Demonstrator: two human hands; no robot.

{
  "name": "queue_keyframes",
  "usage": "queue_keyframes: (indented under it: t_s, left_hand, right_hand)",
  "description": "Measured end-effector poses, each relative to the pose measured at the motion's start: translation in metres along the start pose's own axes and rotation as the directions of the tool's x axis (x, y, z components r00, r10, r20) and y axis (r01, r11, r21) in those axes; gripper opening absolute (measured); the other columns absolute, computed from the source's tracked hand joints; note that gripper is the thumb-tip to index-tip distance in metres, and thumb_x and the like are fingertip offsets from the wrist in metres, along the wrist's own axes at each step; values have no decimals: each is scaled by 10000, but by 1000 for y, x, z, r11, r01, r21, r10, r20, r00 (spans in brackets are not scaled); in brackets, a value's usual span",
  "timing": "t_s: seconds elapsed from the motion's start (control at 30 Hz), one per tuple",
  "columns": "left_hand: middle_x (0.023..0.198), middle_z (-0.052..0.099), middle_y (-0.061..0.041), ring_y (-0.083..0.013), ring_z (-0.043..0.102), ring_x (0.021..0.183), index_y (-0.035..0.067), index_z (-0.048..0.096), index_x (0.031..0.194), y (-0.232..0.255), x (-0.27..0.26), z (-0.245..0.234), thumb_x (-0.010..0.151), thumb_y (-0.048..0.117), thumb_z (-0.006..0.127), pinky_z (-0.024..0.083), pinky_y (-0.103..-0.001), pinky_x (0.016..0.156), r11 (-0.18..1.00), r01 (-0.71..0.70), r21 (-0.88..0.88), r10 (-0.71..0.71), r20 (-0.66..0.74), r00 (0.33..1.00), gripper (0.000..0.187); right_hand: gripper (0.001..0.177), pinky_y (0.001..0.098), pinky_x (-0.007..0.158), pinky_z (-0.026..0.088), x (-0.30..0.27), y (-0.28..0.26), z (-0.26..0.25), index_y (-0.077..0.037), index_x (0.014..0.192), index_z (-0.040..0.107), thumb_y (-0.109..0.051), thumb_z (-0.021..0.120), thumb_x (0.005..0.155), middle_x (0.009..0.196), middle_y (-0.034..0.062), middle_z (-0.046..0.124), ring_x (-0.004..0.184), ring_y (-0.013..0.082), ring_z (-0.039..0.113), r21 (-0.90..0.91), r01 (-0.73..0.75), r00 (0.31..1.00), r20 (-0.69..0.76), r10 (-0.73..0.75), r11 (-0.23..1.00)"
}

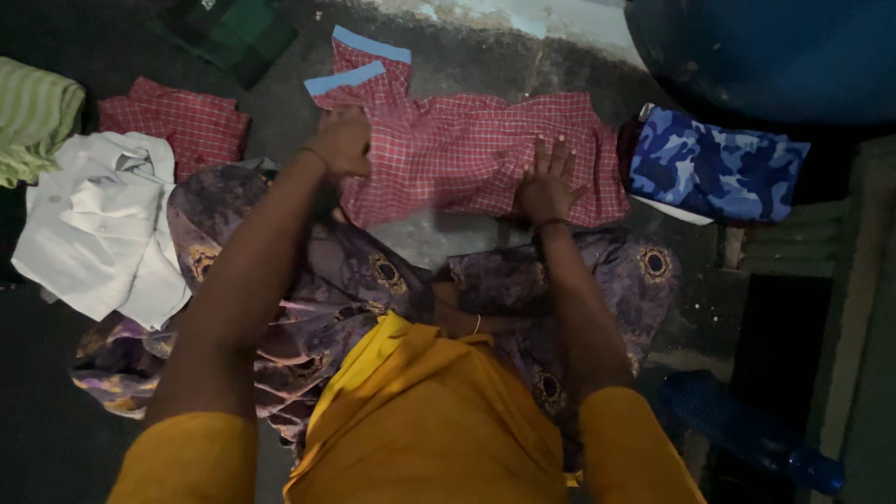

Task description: The person folds a red and white checkered shirt on the floor. They smooth the fabric, fold the sleeves inward, fold the shirt in half, and then fold it again into a compact rectangle before placing it on a nearby stack.

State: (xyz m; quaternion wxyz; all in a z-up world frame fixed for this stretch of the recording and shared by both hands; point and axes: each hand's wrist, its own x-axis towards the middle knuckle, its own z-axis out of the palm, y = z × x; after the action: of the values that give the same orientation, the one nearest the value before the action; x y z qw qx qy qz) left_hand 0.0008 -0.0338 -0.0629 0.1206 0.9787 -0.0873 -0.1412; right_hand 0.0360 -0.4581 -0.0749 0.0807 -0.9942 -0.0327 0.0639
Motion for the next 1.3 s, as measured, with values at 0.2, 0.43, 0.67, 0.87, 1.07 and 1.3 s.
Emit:
queue_keyframes:
  t_s: [0.2, 0.43, 0.67, 0.87, 1.07, 1.3]
  left_hand:
    - [1334, 634, -271, -472, 612, 1182, 45, 586, 1415, -99, -59, -19, 381, 565, 993, 508, -561, 968, 984, -131, -120, 131, -14, 991, 1227]
    - [1487, 564, -151, -486, 416, 1405, 229, 672, 1370, -166, -98, -36, 528, 492, 935, 218, -751, 1111, 838, 519, 170, -544, 179, 820, 920]
    - [1587, 416, -151, -433, 356, 1457, 158, 522, 1474, -178, -93, -28, 848, 580, 681, 160, -742, 1117, 562, 810, 167, -827, 99, 553, 771]
    - [1334, 571, -166, -424, 540, 1221, 117, 593, 1273, -84, -77, -59, 901, 427, 668, 349, -673, 949, 798, 585, 142, -514, -346, 785, 490]
    - [1099, 703, -172, -403, 647, 1058, 127, 653, 1174, -4, -57, -77, 1019, 384, 634, 528, -566, 944, 964, 30, -265, -126, -353, 927, 301]
    - [1430, 516, -171, -424, 474, 1328, 226, 513, 1441, 24, -43, -41, 717, 494, 795, 447, -677, 903, 980, 56, 192, -65, 45, 997, 822]
  right_hand:
    - [663, 891, 1026, 176, 4, 11, 6, -338, 1660, 142, -422, 414, 1061, 1743, 55, 39, 1592, 378, 70, -18, -26, 999, -23, 25, 1000]
    - [628, 879, 1066, 168, 4, 14, 8, -368, 1665, 148, -459, 394, 1094, 1751, 47, 38, 1592, 373, 82, -5, -59, 997, -43, 58, 998]
    - [627, 869, 1072, 158, 2, 15, 1, -351, 1658, 136, -447, 382, 1089, 1747, 48, 18, 1596, 380, 49, -15, -62, 998, -22, 62, 998]
    - [621, 880, 1058, 138, 8, 15, 8, -317, 1669, 133, -422, 363, 1101, 1741, 88, -19, 1581, 423, 9, 1, -58, 998, -15, 58, 998]
    - [645, 892, 1059, 128, 6, 14, 11, -306, 1673, 146, -432, 385, 1087, 1755, 90, -21, 1582, 437, 16, 9, -73, 997, -25, 73, 997]
    - [711, 853, 1113, 98, 7, 23, -12, -362, 1663, 72, -530, 356, 1034, 1749, 59, -57, 1606, 385, -34, 59, -45, 992, 121, 38, 997]
